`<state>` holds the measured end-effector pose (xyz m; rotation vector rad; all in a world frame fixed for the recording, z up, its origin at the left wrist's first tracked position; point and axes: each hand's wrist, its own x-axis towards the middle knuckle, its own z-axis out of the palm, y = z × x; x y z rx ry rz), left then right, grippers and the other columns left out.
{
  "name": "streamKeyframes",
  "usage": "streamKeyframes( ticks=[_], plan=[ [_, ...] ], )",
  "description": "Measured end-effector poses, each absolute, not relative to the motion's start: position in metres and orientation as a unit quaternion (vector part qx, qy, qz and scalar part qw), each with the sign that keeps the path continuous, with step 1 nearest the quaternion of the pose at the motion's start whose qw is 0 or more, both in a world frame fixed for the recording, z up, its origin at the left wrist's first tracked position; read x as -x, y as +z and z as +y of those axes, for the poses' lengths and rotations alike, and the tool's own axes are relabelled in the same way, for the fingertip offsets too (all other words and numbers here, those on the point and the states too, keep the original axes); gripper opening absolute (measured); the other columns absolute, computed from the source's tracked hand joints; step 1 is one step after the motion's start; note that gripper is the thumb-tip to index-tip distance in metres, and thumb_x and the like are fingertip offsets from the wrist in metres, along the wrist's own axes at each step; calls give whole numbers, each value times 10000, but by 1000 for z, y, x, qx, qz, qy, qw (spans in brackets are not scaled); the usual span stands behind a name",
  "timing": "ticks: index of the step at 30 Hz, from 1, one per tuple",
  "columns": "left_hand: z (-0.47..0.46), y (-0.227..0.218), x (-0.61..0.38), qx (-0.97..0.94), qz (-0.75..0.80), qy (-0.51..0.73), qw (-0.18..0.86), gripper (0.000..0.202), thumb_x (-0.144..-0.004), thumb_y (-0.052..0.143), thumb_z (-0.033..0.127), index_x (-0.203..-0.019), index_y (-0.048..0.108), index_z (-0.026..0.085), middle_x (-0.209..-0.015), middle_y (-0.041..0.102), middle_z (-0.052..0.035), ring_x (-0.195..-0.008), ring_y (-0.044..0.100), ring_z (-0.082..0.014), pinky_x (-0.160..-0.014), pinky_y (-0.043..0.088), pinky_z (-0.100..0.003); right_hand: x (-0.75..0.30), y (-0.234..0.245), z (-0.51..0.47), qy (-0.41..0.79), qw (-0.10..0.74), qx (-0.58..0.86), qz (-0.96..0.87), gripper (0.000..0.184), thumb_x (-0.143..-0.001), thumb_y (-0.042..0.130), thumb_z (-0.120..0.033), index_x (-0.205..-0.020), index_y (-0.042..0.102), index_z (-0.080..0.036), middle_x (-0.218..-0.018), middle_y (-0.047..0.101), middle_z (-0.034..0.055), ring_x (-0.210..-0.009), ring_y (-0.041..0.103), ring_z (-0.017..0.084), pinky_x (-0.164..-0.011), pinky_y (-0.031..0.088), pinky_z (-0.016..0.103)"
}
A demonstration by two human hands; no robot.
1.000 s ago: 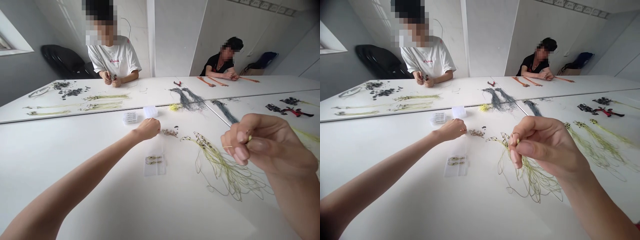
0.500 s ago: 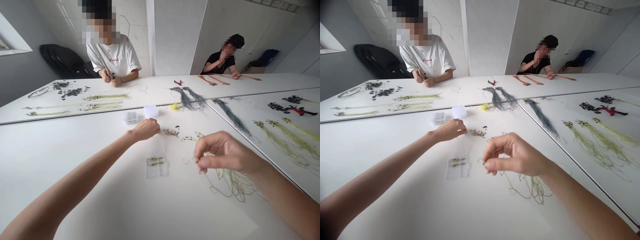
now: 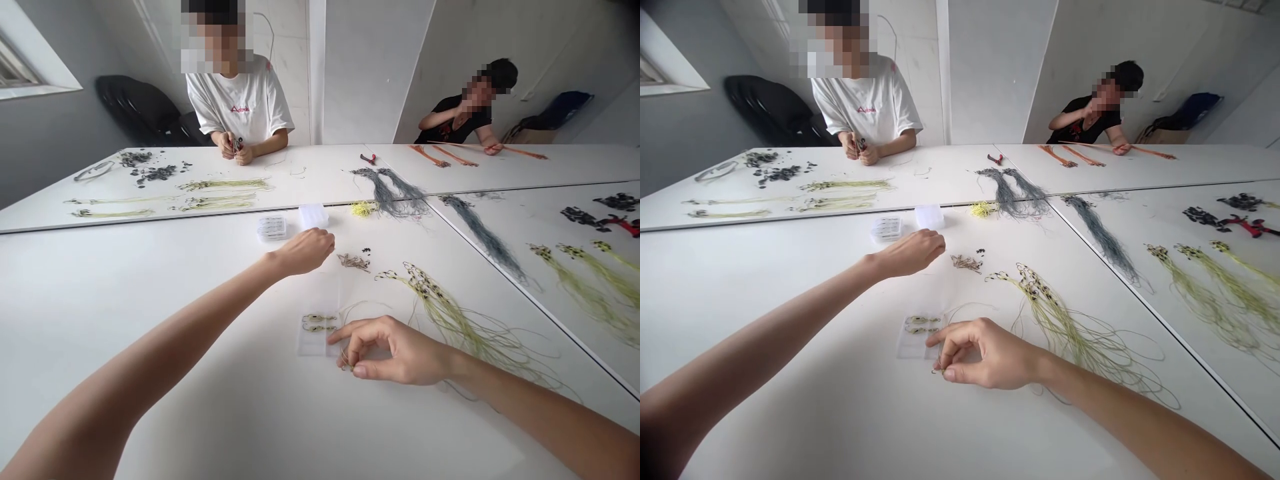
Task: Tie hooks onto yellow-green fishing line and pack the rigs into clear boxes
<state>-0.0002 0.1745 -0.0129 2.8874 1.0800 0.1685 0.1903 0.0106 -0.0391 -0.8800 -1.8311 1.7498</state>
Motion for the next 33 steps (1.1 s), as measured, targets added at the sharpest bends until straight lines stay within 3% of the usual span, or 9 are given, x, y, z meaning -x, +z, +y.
streamKeyframes(
  ticks=[5, 8, 13, 16, 19, 24, 33],
  plan=[
    [153, 3, 21, -904, 387, 149, 105, 314, -984, 328, 276, -1165, 551, 150, -945, 675, -72, -832, 623, -163, -715, 476, -270, -188, -43, 11, 649, 236, 324, -646, 50, -839, 648, -201, -862, 682, -173, -1315, 568, 113, -1083, 640, 232, -970, 495, 411],
    [127, 4, 32, -835, 386, 241, 309, 347, -964, 413, 315, -1266, 540, 201, -956, 671, -47, -912, 613, -168, -813, 481, -292, -186, -45, 14, 654, 249, 332, -633, 60, -842, 656, -220, -878, 682, -180, -1373, 518, 108, -1145, 604, 237, -993, 479, 411],
    [85, -8, 41, -726, 389, 256, 507, 271, -936, 498, 361, -1093, 635, 188, -895, 635, -35, -861, 574, -154, -817, 470, -289, -182, -48, 19, 630, 315, 336, -626, 65, -852, 651, -233, -866, 679, -177, -1425, 457, 105, -1131, 599, 232, -961, 487, 398],
    [69, -18, 40, -659, 387, 283, 580, 210, -922, 542, 356, -989, 625, 175, -851, 620, -26, -843, 565, -145, -812, 456, -282, -181, -50, 19, 593, 380, 355, -615, 99, -867, 636, -263, -864, 669, -170, -1229, 602, 116, -1002, 635, 211, -895, 501, 379],
    [58, -27, 36, -597, 385, 305, 634, 191, -913, 564, 346, -937, 617, 164, -849, 632, -36, -829, 575, -146, -804, 454, -288, -180, -52, 16, 561, 417, 375, -609, 132, -872, 630, -302, -866, 651, -172, -953, 665, 76, -732, 629, 159, -755, 506, 347],
    [46, -32, 28, -550, 384, 320, 669, 167, -903, 583, 326, -899, 626, 165, -852, 649, -39, -828, 594, -152, -831, 451, -308, -176, -54, 7, 527, 408, 402, -628, 117, -882, 610, -300, -843, 629, -192, -764, 594, 10, -630, 566, 131, -684, 468, 309],
    [41, -33, 26, -545, 387, 325, 669, 164, -894, 597, 328, -880, 629, 167, -842, 642, -37, -851, 582, -153, -853, 442, -307, -175, -56, 6, 440, 419, 440, -661, 105, -895, 578, -288, -858, 627, -203, -688, 568, -2, -617, 519, 138, -660, 444, 304]
  ],
)
